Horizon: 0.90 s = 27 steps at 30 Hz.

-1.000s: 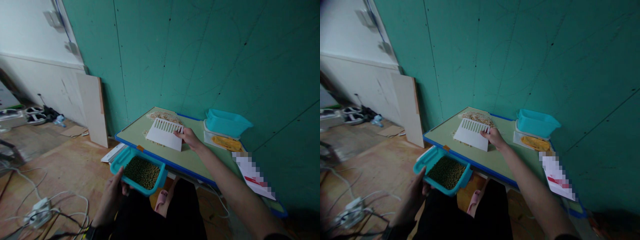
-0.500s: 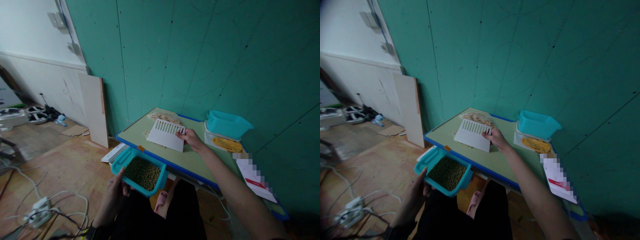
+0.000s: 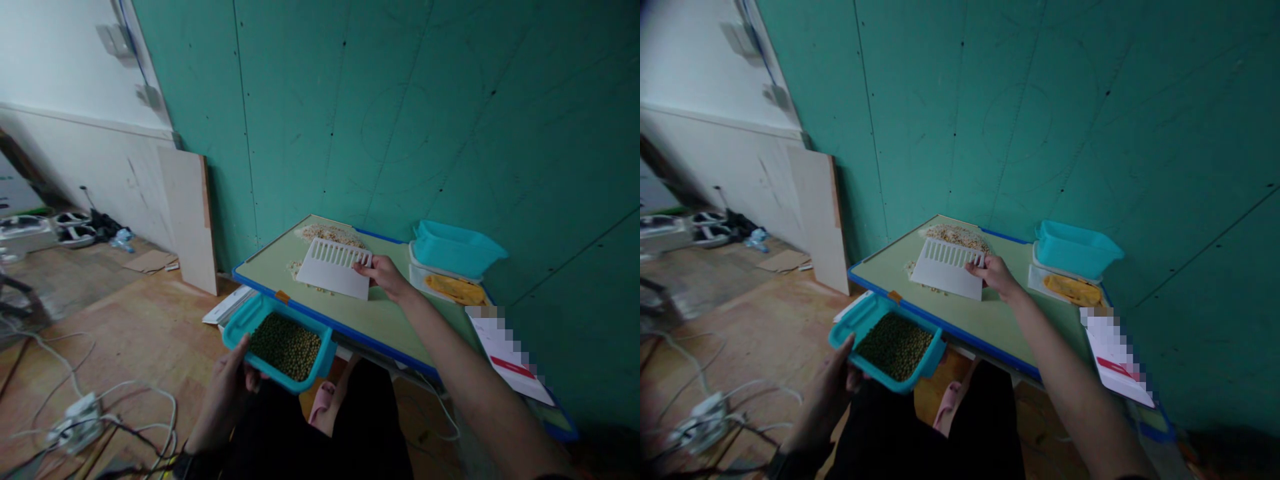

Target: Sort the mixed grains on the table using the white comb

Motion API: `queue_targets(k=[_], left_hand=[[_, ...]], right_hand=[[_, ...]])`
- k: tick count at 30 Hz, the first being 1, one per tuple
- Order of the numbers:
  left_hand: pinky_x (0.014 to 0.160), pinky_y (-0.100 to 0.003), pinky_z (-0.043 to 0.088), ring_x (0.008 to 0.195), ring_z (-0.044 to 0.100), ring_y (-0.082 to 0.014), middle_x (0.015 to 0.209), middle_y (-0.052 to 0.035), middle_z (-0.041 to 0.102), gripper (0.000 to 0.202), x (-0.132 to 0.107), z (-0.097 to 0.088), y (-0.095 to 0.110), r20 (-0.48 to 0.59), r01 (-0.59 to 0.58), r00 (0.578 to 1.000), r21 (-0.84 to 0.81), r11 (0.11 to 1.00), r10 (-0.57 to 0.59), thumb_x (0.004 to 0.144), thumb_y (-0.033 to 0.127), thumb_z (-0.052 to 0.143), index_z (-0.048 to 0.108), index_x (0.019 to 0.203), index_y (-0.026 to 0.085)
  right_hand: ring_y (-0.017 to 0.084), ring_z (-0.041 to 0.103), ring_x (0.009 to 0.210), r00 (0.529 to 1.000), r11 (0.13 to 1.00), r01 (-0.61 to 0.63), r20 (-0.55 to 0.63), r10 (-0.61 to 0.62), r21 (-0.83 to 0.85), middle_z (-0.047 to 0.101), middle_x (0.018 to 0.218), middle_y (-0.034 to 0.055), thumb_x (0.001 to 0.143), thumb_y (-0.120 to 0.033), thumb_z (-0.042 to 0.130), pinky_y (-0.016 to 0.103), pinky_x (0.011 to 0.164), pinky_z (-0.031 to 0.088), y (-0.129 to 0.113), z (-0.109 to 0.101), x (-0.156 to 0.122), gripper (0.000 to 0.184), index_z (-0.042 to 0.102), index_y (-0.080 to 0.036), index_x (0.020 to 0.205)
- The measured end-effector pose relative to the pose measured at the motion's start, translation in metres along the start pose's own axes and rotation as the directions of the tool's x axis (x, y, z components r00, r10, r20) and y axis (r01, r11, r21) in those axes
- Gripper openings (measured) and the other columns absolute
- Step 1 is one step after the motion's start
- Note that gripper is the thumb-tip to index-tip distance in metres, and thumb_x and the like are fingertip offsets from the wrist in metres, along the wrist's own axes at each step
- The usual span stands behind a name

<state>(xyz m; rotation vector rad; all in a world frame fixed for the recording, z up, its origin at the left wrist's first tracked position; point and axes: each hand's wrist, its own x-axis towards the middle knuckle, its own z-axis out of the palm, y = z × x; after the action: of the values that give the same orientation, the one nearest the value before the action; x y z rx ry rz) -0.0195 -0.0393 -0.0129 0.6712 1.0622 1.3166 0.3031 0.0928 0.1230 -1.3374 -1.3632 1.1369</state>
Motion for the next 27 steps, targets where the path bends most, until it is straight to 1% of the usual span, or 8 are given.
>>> queue_targets(k=[4,9,12,15,17,22,24,27], left_hand=[[0.043,-0.020,0.038,0.037,0.055,-0.0112,0.031,-0.0011,0.050,0.064,-0.003,0.002,0.001,-0.035,-0.005,0.999,-0.008,1.000,0.005,0.085,0.058,0.068,0.055,0.033,0.022],[0.037,-0.024,0.033,0.028,0.041,-0.0106,0.030,-0.0030,0.052,0.063,-0.012,0.010,-0.005,-0.147,0.000,0.989,0.048,0.999,0.007,0.082,0.056,0.066,0.049,0.030,0.024],[0.040,-0.027,0.037,0.031,0.047,-0.0141,0.029,-0.0042,0.051,0.065,-0.020,0.018,-0.010,-0.174,-0.024,0.984,0.075,0.997,0.037,0.083,0.057,0.063,0.049,0.027,0.026],[0.043,-0.029,0.039,0.033,0.050,-0.0158,0.033,-0.0056,0.056,0.066,-0.025,0.025,-0.012,-0.125,-0.036,0.991,0.106,0.994,0.049,0.085,0.056,0.060,0.051,0.027,0.027],[0.044,-0.030,0.039,0.034,0.049,-0.0160,0.036,-0.0060,0.059,0.066,-0.027,0.029,-0.008,-0.104,-0.037,0.993,0.120,0.992,0.049,0.086,0.056,0.059,0.051,0.027,0.027],[0.046,-0.028,0.038,0.038,0.048,-0.0138,0.041,-0.0056,0.063,0.064,-0.030,0.038,0.016,-0.090,0.019,0.996,0.152,0.988,-0.006,0.086,0.060,0.060,0.055,0.033,0.025],[0.044,-0.027,0.035,0.035,0.043,-0.0125,0.038,-0.0043,0.059,0.064,-0.028,0.040,0.023,-0.098,0.052,0.994,0.123,0.991,-0.040,0.085,0.061,0.061,0.055,0.033,0.025],[0.044,-0.026,0.035,0.036,0.042,-0.0117,0.035,-0.0030,0.054,0.064,-0.025,0.040,0.026,-0.075,0.036,0.997,0.077,0.996,-0.030,0.083,0.061,0.065,0.053,0.032,0.024]], right_hand=[[0.018,0.063,0.061,1.000,1.000,-0.003,0.009,0.003,-0.019,0.070,0.067,0.0030,0.056,-0.050,0.091,0.028,0.051,0.051,-0.002,0.000,-0.001,0.043,0.069,-0.016,0.071],[0.017,0.062,0.060,0.999,1.000,0.002,0.034,-0.001,-0.031,0.069,0.067,0.0025,0.051,-0.054,0.091,0.027,0.051,0.050,-0.004,0.002,-0.004,0.049,0.068,-0.016,0.072],[0.017,0.060,0.060,0.999,0.998,0.031,0.040,-0.029,-0.055,0.067,0.066,0.0018,0.050,-0.058,0.091,0.027,0.051,0.048,-0.004,0.004,-0.007,0.052,0.068,-0.016,0.071],[0.016,0.058,0.059,0.997,0.991,0.074,0.025,-0.072,-0.107,0.065,0.063,0.0017,0.053,-0.061,0.089,0.027,0.052,0.045,-0.003,0.005,-0.012,0.052,0.068,-0.016,0.070],[0.016,0.056,0.058,0.990,0.976,0.139,0.020,-0.138,-0.166,0.064,0.061,0.0015,0.058,-0.063,0.086,0.027,0.053,0.043,-0.003,0.006,-0.019,0.051,0.069,-0.016,0.068],[0.018,0.060,0.060,0.930,0.850,0.346,0.029,-0.365,-0.396,0.069,0.063,0.0021,0.080,-0.054,0.073,0.027,0.055,0.042,0.000,0.023,-0.056,0.039,0.071,-0.018,0.068],[0.020,0.066,0.063,0.904,0.786,0.385,0.027,-0.426,-0.483,0.074,0.069,0.0049,0.089,-0.050,0.068,0.028,0.058,0.045,0.002,0.035,-0.077,0.033,0.076,-0.019,0.078],[0.023,0.072,0.068,0.853,0.658,0.445,0.064,-0.518,-0.607,0.079,0.078,0.0097,0.096,-0.044,0.060,0.030,0.064,0.050,0.003,0.057,-0.104,0.030,0.079,-0.023,0.091]])
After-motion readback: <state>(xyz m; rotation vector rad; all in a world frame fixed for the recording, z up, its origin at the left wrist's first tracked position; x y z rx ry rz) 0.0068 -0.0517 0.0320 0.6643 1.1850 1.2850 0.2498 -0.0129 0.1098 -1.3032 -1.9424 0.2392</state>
